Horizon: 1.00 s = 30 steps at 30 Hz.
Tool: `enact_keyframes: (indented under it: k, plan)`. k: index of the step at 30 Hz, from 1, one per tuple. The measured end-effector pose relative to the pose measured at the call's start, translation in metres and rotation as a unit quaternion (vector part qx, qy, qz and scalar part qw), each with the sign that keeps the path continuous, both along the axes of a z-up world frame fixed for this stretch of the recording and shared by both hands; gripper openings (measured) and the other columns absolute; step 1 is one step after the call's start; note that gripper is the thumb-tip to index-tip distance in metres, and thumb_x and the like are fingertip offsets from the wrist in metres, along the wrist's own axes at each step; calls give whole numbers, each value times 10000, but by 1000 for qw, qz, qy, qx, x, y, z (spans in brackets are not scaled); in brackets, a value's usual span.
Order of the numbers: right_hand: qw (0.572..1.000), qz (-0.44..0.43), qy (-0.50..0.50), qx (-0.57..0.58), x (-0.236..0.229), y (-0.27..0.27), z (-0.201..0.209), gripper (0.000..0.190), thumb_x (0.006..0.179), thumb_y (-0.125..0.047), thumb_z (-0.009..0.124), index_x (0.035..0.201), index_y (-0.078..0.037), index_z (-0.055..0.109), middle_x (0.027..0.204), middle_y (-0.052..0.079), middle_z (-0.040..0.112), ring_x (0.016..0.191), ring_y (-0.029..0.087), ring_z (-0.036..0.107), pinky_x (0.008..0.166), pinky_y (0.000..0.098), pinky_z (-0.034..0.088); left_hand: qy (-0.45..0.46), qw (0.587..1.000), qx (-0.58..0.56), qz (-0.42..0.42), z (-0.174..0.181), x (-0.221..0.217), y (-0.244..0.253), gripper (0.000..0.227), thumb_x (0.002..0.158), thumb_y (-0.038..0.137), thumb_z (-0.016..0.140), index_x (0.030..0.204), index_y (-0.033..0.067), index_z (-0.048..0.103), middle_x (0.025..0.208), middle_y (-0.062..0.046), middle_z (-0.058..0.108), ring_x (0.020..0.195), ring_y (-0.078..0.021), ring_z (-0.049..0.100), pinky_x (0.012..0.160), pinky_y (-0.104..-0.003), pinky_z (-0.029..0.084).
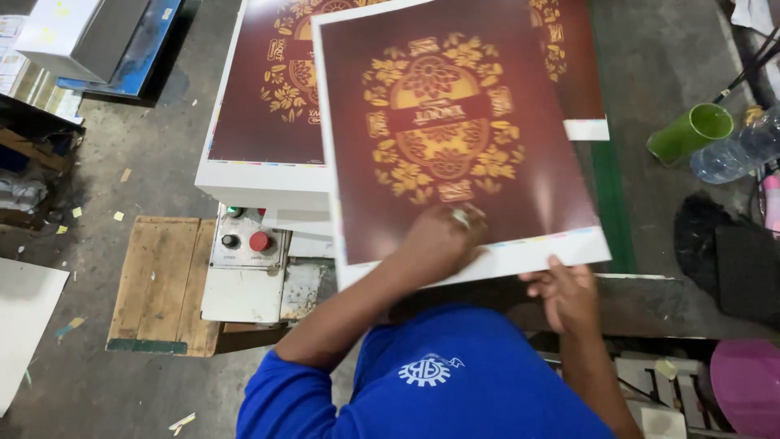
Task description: The person sorts through a stack of large, maroon-colored printed sheets with gold designs, separating them and placing them into piles on a workbench. The person briefly repositions the camera before resuming the sorting process.
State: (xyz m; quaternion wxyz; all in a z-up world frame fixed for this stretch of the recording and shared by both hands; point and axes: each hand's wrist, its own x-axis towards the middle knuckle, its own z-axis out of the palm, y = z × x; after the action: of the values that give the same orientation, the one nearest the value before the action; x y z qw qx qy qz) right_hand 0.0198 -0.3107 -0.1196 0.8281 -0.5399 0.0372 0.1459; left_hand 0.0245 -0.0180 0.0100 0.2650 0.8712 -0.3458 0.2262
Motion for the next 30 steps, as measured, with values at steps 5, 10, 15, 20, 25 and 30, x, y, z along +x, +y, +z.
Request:
enact_keyframes:
  k: [5, 10, 15, 20, 25, 30]
  plan:
    - [982, -173, -55, -60, -11, -52, -30, 232, 1100, -115, 559, 1314, -40, 511, 979, 100, 697, 704, 186, 680, 541, 298, 518, 87, 968, 144, 184, -39, 40, 76, 303, 1024, 330, 646, 1187, 74, 650, 1176, -150, 716, 1067, -312, 715, 943, -466, 551]
    - [958, -259, -60, -109, -19, -98, -48, 327, 1095, -99, 541, 1419, -62, 514, 1000, 100, 693, 693, 180, 666, 551, 284, 509, 38, 955, 179, 233, -22, 46, 113, 640, 890, 510, 685, 1287, 16, 598, 1389, -222, 598, 1323, -402, 550, 1040, -509, 456]
    - [956, -261, -43, -128, -31, -128, -50, 266, 1122, -85, 529, 1382, -31, 510, 1047, 101, 695, 736, 182, 681, 586, 280, 528, 89, 941, 235, 228, -30, 51, 124, 735, 832, 533, 727, 1320, 1, 595, 1454, -203, 556, 1374, -353, 492, 1066, -513, 420]
    - [948, -252, -21, -195, -43, -141, -58, 236, 1134, -80, 523, 1355, 4, 518, 1066, 131, 695, 784, 191, 700, 605, 283, 537, 79, 950, 233, 194, -13, 48, 122, 559, 912, 471, 700, 1203, -4, 647, 1319, -192, 647, 1251, -349, 615, 956, -455, 530]
    - [954, -244, -36, -172, -44, -145, -62, 244, 1127, -76, 531, 1359, -3, 526, 1076, 126, 695, 769, 199, 691, 596, 276, 525, 2, 965, 211, 153, -10, 41, 128, 210, 1010, 137, 648, 1191, 36, 683, 913, -120, 753, 780, -283, 734, 672, -421, 559]
    - [960, -210, -9, -184, -29, -139, -78, 226, 1109, -92, 536, 1313, 6, 538, 1033, 123, 700, 755, 190, 694, 583, 281, 538, -149, 948, 116, 254, 21, 28, 121, 53, 947, 33, 656, 1000, 30, 662, 553, -49, 539, 505, -232, 585, 534, -374, 488]
